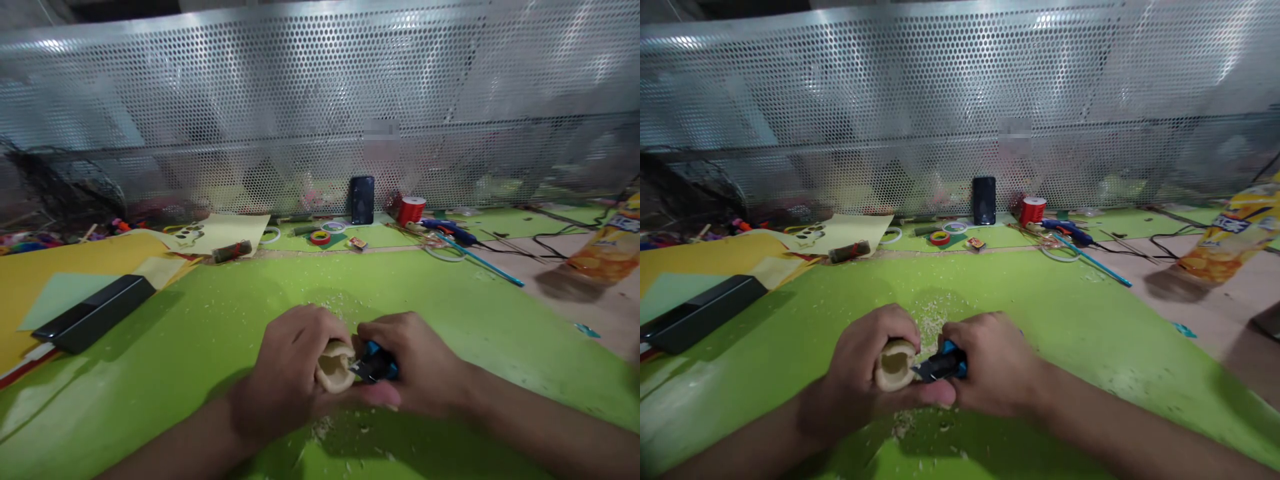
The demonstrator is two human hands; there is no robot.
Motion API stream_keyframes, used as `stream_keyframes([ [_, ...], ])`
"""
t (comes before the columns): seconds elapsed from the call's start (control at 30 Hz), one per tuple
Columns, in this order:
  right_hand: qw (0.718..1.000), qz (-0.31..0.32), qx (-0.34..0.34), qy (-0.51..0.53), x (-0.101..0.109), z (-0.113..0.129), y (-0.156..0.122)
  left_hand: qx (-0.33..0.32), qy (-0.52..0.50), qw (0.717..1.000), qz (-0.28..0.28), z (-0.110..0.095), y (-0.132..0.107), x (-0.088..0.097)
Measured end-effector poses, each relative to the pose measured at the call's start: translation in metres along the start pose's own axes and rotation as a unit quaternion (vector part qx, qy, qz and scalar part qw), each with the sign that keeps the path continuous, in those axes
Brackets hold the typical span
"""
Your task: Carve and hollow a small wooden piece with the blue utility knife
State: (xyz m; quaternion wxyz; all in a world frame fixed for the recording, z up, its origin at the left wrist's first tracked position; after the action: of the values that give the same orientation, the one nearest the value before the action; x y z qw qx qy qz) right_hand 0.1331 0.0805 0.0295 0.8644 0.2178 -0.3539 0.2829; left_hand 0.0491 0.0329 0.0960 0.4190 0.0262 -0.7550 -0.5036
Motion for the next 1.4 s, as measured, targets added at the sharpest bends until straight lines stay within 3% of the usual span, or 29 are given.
stream_keyframes([
  [1.0, 0.995, 0.018, 0.042, -0.085, -0.005, 0.002, 0.001, -0.13, 0.112, 0.984, 0.04, -0.019, 0.002, -0.008],
  [1.4, 0.995, 0.031, 0.021, -0.096, -0.007, 0.002, 0.002, -0.151, 0.138, 0.978, 0.035, -0.025, 0.001, -0.009],
])
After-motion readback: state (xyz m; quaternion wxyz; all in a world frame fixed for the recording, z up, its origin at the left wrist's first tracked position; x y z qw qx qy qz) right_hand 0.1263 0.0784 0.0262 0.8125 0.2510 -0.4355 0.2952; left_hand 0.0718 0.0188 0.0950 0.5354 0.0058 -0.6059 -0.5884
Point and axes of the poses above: each hand's wrist, its own y-axis towards the middle knuckle, its own x-axis out of the back of the hand, z = x × y, the point moved 10 cm from there along y, towards the middle knuckle, and after that the axes turned 12 degrees about y, right-handed, at the moved point
